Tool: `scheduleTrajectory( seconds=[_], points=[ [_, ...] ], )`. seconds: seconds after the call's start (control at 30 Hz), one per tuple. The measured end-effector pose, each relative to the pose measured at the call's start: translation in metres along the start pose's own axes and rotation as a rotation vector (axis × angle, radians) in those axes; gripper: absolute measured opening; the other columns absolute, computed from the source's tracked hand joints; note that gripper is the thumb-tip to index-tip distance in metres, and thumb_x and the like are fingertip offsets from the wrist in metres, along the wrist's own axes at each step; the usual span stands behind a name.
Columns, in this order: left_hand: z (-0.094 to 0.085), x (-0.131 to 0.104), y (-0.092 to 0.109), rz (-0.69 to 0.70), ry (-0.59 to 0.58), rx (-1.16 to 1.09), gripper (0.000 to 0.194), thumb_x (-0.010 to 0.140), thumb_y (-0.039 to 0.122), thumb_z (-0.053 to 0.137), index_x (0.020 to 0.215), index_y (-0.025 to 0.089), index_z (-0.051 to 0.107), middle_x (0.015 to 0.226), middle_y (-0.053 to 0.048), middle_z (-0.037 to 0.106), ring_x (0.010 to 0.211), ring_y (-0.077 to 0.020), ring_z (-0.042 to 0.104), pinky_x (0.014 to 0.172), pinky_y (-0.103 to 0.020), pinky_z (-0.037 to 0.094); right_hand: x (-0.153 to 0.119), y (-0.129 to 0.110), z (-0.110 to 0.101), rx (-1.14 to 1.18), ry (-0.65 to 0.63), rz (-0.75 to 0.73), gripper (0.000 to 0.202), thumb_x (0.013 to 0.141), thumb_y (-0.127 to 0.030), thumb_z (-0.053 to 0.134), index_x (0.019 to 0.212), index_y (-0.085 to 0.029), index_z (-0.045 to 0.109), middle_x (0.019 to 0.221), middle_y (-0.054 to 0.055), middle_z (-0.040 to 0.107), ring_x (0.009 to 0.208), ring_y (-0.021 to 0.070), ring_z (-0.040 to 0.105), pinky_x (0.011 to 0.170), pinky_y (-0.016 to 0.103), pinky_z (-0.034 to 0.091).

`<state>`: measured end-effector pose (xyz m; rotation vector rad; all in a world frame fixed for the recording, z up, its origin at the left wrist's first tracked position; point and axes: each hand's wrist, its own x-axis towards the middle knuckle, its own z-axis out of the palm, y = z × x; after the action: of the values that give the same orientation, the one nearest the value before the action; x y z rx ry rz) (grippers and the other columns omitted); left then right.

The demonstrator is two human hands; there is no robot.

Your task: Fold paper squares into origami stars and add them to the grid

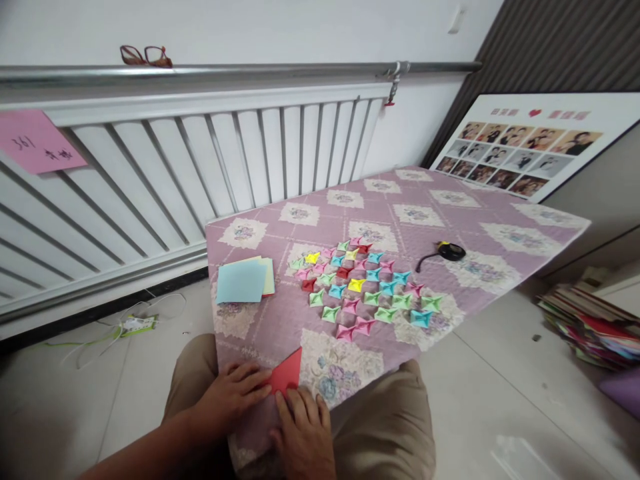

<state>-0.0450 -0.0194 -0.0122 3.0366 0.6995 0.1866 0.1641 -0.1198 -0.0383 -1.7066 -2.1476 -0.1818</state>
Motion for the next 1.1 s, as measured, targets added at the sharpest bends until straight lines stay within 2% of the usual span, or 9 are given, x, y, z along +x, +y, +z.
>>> scheduleTrajectory(
  seconds=[0.17, 0.27, 0.43, 0.83, 0.97, 1.1],
  points=[
    [0.0, -0.015, -0.002, -0.061, -0.055, 0.047, 0.035, 0.094, 0.027, 0.046, 0.129, 0.033, 0.049, 0.137, 0.001, 0.049, 0.118, -0.0212, 0.042, 0.098, -0.038, 0.03, 0.0, 0.001, -0.001, 0.017, -0.014, -0.004, 0.04, 0.08, -0.03, 0.06, 0.119, -0.03, 0.056, 0.115, -0.001, 0.066, 0.106, 0.022, 0.052, 0.098, 0.039, 0.02],
    [0.0, -0.017, 0.001, -0.087, -0.065, 0.064, 0.036, 0.094, 0.024, 0.045, 0.129, 0.031, 0.049, 0.136, 0.001, 0.051, 0.119, -0.0204, 0.043, 0.099, -0.037, 0.032, -0.003, 0.007, -0.002, 0.018, 0.014, -0.061, 0.039, 0.081, -0.031, 0.059, 0.12, -0.025, 0.056, 0.117, 0.001, 0.065, 0.108, 0.0217, 0.052, 0.1, 0.037, 0.021],
    [0.002, -0.019, 0.006, -0.114, 0.002, 0.085, 0.034, 0.093, 0.02, 0.046, 0.126, 0.027, 0.052, 0.132, 0.002, 0.055, 0.121, -0.0197, 0.043, 0.1, -0.036, 0.035, -0.01, 0.021, 0.0, -0.004, 0.035, -0.151, 0.041, 0.081, -0.031, 0.059, 0.121, -0.021, 0.056, 0.119, 0.003, 0.064, 0.11, 0.0217, 0.053, 0.098, 0.034, 0.028],
    [0.01, -0.021, 0.009, -0.16, 0.056, 0.073, 0.03, 0.093, 0.017, 0.045, 0.12, 0.024, 0.056, 0.129, 0.0, 0.057, 0.122, -0.0184, 0.045, 0.101, -0.035, 0.039, -0.02, 0.029, 0.009, -0.055, 0.101, -0.179, 0.034, 0.085, -0.03, 0.056, 0.116, -0.017, 0.058, 0.118, 0.005, 0.064, 0.11, 0.022, 0.056, 0.095, 0.035, 0.036],
    [0.009, -0.02, 0.009, -0.148, 0.049, 0.068, 0.03, 0.093, 0.016, 0.044, 0.12, 0.023, 0.056, 0.128, -0.002, 0.057, 0.121, -0.0187, 0.046, 0.099, -0.034, 0.04, -0.023, 0.035, 0.002, -0.038, 0.091, -0.137, 0.03, 0.087, -0.032, 0.054, 0.113, -0.02, 0.059, 0.114, 0.005, 0.066, 0.108, 0.0209, 0.058, 0.092, 0.033, 0.039],
    [0.01, -0.019, 0.009, -0.156, 0.051, 0.063, 0.028, 0.093, 0.018, 0.046, 0.118, 0.023, 0.057, 0.126, -0.002, 0.058, 0.119, -0.0189, 0.046, 0.098, -0.033, 0.04, -0.015, 0.031, -0.01, -0.011, 0.079, 0.002, 0.027, 0.088, -0.033, 0.05, 0.112, -0.025, 0.059, 0.111, 0.005, 0.067, 0.103, 0.0213, 0.06, 0.087, 0.034, 0.041]
  ],
)
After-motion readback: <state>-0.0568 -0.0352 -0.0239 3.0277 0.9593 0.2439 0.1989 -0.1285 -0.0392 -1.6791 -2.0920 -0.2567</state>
